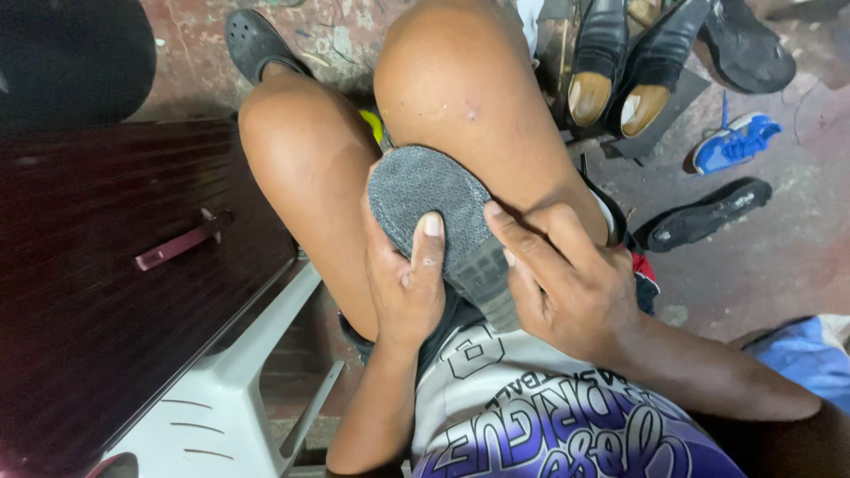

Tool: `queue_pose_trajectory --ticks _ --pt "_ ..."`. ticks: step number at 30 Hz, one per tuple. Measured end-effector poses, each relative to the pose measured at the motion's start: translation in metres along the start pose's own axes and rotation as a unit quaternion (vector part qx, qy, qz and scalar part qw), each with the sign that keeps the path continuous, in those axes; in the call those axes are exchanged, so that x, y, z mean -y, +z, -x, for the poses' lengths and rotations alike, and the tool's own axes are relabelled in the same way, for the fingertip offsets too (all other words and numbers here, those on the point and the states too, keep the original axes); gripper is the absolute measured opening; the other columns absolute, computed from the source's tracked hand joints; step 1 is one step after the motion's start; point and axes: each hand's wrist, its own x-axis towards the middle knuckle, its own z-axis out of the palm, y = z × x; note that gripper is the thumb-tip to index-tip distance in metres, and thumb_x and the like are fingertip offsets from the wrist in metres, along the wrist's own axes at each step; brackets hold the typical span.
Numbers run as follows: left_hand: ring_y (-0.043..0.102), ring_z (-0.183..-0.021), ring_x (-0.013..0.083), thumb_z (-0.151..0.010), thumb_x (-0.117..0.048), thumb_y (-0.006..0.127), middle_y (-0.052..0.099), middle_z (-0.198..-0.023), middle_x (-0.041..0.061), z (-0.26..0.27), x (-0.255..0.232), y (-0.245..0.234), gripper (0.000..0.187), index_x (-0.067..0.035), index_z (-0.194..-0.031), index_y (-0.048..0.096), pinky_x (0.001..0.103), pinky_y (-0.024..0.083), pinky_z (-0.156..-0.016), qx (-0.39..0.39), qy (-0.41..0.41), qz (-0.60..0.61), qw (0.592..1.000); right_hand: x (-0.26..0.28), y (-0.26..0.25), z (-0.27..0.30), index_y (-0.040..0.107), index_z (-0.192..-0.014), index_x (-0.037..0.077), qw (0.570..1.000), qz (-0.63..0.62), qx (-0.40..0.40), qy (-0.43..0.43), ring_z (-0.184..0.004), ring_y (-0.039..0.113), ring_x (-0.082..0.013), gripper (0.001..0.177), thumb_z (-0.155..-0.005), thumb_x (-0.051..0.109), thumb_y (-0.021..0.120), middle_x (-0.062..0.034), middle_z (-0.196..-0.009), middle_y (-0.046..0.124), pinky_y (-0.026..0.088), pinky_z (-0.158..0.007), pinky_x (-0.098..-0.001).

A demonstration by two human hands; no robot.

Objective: The person holds a black shoe sole and uses a small pointed tool to scrape and clean the textured surface. The person then picks up a black loafer and inspects the interior.

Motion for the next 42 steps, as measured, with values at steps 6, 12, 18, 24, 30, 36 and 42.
queue_pose_trajectory --ticks 6,12,18,24,30,36,42 --pt "0.051 -0.137 0.0224 -0.105 -0.014 0.058 0.053 -0.146 0.015 -0.008 0.007 -0.006 0.059 0.005 -0.156 0.034 0.036 0.039 -0.122 -0.001 -0.011 -0.024 1.0 0.002 0.008 -0.011 0.068 -0.129 -0.002 1.0 -0.019 -0.016 -0.001 -0.072 0.067 -0.0212 0.04 -0.09 -0.003 0.067 -0.0094 -0.1 0.062 0.056 -0.062 -0.0335" --pt "0.05 -0.139 0.0227 -0.106 -0.013 0.058 0.052 -0.148 0.015 -0.01 0.016 -0.015 0.057 0.005 -0.156 0.036 0.037 0.037 -0.123 -0.016 0.021 -0.069 0.997 0.002 0.015 -0.016 0.068 -0.128 -0.005 0.999 0.004 -0.029 -0.016 -0.072 0.066 -0.0226 0.04 -0.088 -0.006 0.068 -0.0106 -0.097 0.061 0.053 -0.06 -0.0359" --pt "0.049 -0.141 0.0231 -0.107 -0.012 0.058 0.051 -0.15 0.015 -0.009 0.023 -0.013 0.055 0.005 -0.155 0.037 0.037 0.036 -0.125 -0.007 0.008 -0.001 1.0 -0.001 0.022 -0.02 0.066 -0.13 -0.007 0.998 -0.014 -0.047 -0.037 -0.077 0.065 -0.0239 0.041 -0.089 -0.006 0.066 -0.0124 -0.097 0.059 0.054 -0.066 -0.0374" --pt "0.054 -0.131 0.0208 -0.106 -0.011 0.054 0.057 -0.141 0.013 -0.003 0.02 -0.009 0.049 0.005 -0.15 0.041 0.036 0.041 -0.119 -0.02 -0.029 0.096 0.995 -0.016 -0.002 -0.019 0.066 -0.133 0.001 0.975 -0.211 0.05 0.043 -0.082 0.064 -0.02 0.035 -0.1 -0.003 0.058 -0.0086 -0.101 0.063 0.053 -0.074 -0.031" --pt "0.054 -0.13 0.0197 -0.107 -0.012 0.053 0.057 -0.14 0.013 0.005 0.015 -0.003 0.047 0.006 -0.15 0.042 0.035 0.04 -0.119 -0.013 -0.022 0.107 0.994 -0.005 -0.007 -0.005 0.066 -0.134 0.0 0.986 -0.148 0.046 0.053 -0.08 0.067 -0.018 0.038 -0.097 -0.002 0.061 -0.0105 -0.1 0.06 0.054 -0.068 -0.0301" --pt "0.054 -0.129 0.0198 -0.108 -0.014 0.052 0.057 -0.139 0.013 0.001 0.011 0.0 0.048 0.005 -0.151 0.041 0.036 0.041 -0.118 -0.008 -0.031 0.126 0.991 -0.002 0.002 0.0 0.067 -0.133 -0.001 1.0 -0.015 0.019 -0.006 -0.071 0.063 -0.0188 0.044 -0.089 -0.004 0.069 -0.0092 -0.094 0.059 0.052 -0.058 -0.0342" --pt "0.054 -0.132 0.0202 -0.109 -0.014 0.051 0.055 -0.142 0.013 0.0 0.011 0.0 0.049 0.005 -0.152 0.039 0.036 0.041 -0.12 -0.007 -0.007 0.077 0.997 -0.003 0.011 0.0 0.066 -0.133 -0.001 1.0 -0.004 -0.015 -0.013 -0.074 0.065 -0.0204 0.044 -0.09 -0.003 0.068 -0.0087 -0.097 0.059 0.054 -0.062 -0.0348"
